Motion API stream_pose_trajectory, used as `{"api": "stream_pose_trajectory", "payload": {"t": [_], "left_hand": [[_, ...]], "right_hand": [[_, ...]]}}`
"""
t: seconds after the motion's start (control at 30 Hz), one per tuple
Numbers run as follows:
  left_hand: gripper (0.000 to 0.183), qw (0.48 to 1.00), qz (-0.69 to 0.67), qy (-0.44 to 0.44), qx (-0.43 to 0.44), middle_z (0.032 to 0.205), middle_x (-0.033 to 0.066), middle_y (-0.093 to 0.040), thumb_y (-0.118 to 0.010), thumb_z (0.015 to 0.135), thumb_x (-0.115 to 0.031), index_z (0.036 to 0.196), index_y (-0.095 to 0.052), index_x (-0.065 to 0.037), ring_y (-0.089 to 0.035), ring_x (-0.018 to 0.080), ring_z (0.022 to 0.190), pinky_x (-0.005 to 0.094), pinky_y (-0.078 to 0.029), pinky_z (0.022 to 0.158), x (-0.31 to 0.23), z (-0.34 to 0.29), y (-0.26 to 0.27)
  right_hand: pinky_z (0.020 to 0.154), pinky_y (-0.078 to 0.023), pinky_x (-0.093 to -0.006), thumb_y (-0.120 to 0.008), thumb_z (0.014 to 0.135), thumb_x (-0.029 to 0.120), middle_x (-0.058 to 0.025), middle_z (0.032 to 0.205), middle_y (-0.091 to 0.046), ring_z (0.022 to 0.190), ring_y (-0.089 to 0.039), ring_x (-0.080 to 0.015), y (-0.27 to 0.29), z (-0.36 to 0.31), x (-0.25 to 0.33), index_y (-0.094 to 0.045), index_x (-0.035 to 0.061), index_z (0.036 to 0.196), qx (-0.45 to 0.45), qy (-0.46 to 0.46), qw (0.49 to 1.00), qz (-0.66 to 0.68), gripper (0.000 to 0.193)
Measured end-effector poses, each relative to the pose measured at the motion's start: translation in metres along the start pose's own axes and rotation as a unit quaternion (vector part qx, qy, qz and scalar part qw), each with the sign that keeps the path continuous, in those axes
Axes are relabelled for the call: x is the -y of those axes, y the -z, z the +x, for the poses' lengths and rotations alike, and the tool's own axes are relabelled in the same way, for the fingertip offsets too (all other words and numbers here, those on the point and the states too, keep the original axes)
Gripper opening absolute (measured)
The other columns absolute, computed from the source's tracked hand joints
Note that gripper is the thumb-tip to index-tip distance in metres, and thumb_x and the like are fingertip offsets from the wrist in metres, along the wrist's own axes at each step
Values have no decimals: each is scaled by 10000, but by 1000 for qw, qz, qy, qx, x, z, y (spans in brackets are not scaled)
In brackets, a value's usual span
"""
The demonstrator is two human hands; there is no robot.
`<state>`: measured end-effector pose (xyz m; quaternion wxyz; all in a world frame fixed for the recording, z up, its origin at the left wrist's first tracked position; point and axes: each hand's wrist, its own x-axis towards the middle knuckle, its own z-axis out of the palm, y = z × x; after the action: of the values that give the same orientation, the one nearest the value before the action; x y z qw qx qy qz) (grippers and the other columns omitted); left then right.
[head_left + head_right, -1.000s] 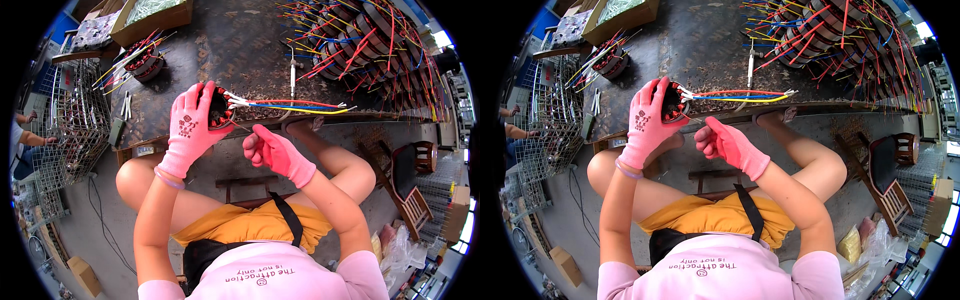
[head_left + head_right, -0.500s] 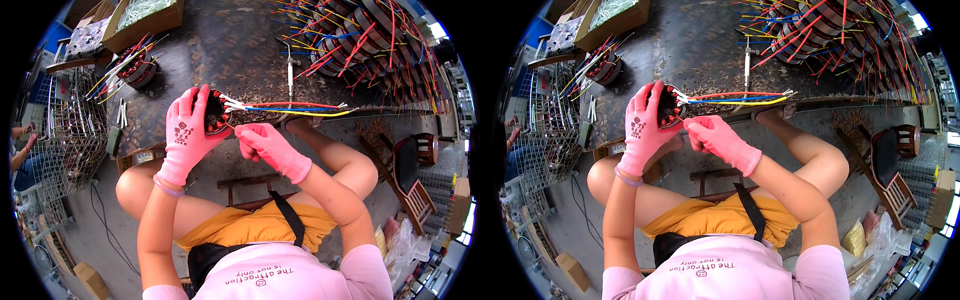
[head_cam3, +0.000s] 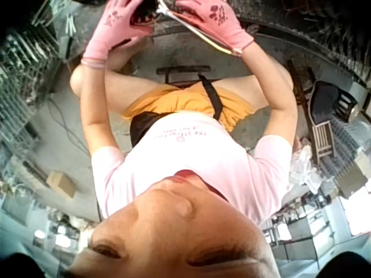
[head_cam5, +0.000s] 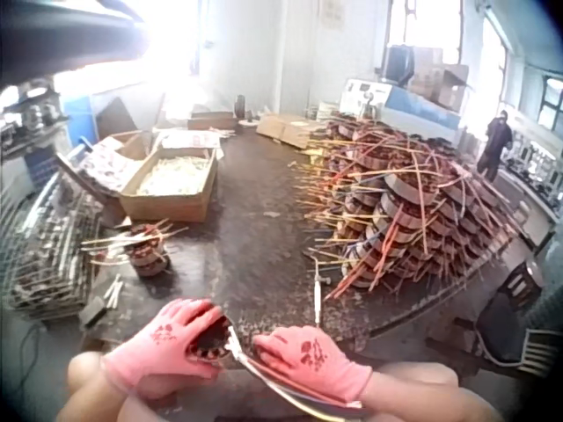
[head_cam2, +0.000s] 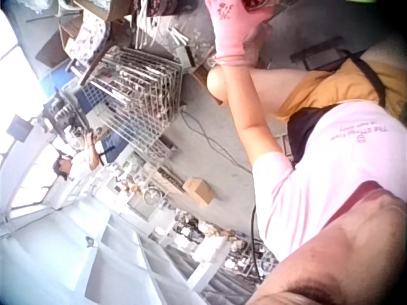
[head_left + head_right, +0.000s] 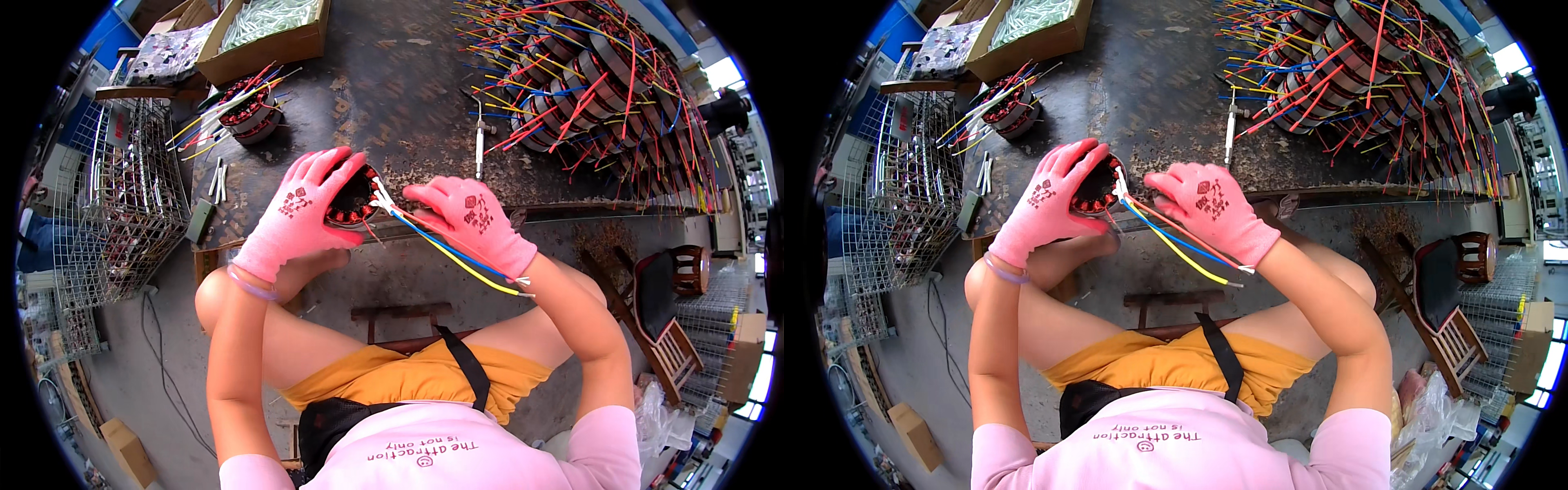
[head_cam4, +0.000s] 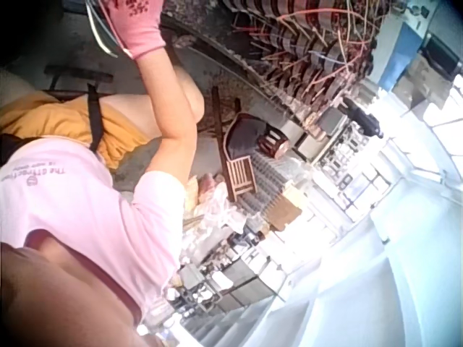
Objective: The person wires a motor stator by cutting wire ends with pliers and grouping the wires together. The person handles the stator, colored wires, and uses pliers for cutting.
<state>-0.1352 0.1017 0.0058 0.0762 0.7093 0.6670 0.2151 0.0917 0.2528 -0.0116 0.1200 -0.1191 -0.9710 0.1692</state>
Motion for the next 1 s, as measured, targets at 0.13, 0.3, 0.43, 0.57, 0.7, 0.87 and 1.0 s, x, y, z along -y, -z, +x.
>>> {"api": "stream_pose_trajectory", "payload": {"t": [0.13,0.3,0.43,0.57,0.7,0.87,1.0], "left_hand": [[1046,998,-30,-23,52,1533,169,-393,-874,563,-285,1480,-429,-48,-344,404,1433,477,-308,1187,9,-1,12],[961,1000,-4,-11,-4,1480,150,-448,-873,587,-231,1443,-468,-68,-399,388,1389,477,-351,1156,2,5,-19],[931,1000,14,-20,-18,1428,134,-494,-881,584,-202,1419,-490,-77,-441,376,1348,471,-383,1129,4,9,-25],[968,1000,3,-2,-20,1469,158,-454,-877,593,-175,1453,-447,-62,-427,373,1370,459,-373,1145,7,6,-25],[948,976,-192,65,-83,1513,202,-396,-836,650,-130,1489,-406,-29,-372,374,1429,443,-325,1180,-8,-1,6],[610,960,210,-91,-159,1387,118,-552,-756,738,-79,1326,-594,-61,-453,323,1381,495,-318,1199,-20,6,35],[380,959,246,-118,-79,1086,47,-658,-778,726,-134,1095,-689,-120,-588,279,1176,520,-381,1161,1,13,30]], "right_hand": [[782,-527,-405,-688,848,182,-58,1007,-642,903,-650,-275,-9,45,0,-646,175,1179,-60,130,989,31,333],[757,-539,-393,-714,814,148,-74,951,-659,868,-663,-291,-17,61,-19,-698,134,1020,-69,203,970,115,207],[738,-531,-365,-749,857,217,-110,899,-665,845,-668,-283,-5,67,-17,-730,68,949,-49,66,951,298,176],[731,-526,-371,-703,901,349,-107,883,-680,826,-672,-278,-7,75,-7,-724,70,950,-45,23,956,288,284],[715,-514,-379,-640,942,436,-102,861,-687,822,-674,-273,-9,75,-5,-701,68,937,10,-64,955,289,374],[724,-510,-397,-630,946,432,-121,909,-688,868,-662,-335,-13,84,5,-692,94,982,6,-4,972,236,346],[748,-521,-344,-635,957,224,-126,992,-711,830,-656,-226,-19,77,-8,-680,42,1124,42,-73,887,454,251]]}}
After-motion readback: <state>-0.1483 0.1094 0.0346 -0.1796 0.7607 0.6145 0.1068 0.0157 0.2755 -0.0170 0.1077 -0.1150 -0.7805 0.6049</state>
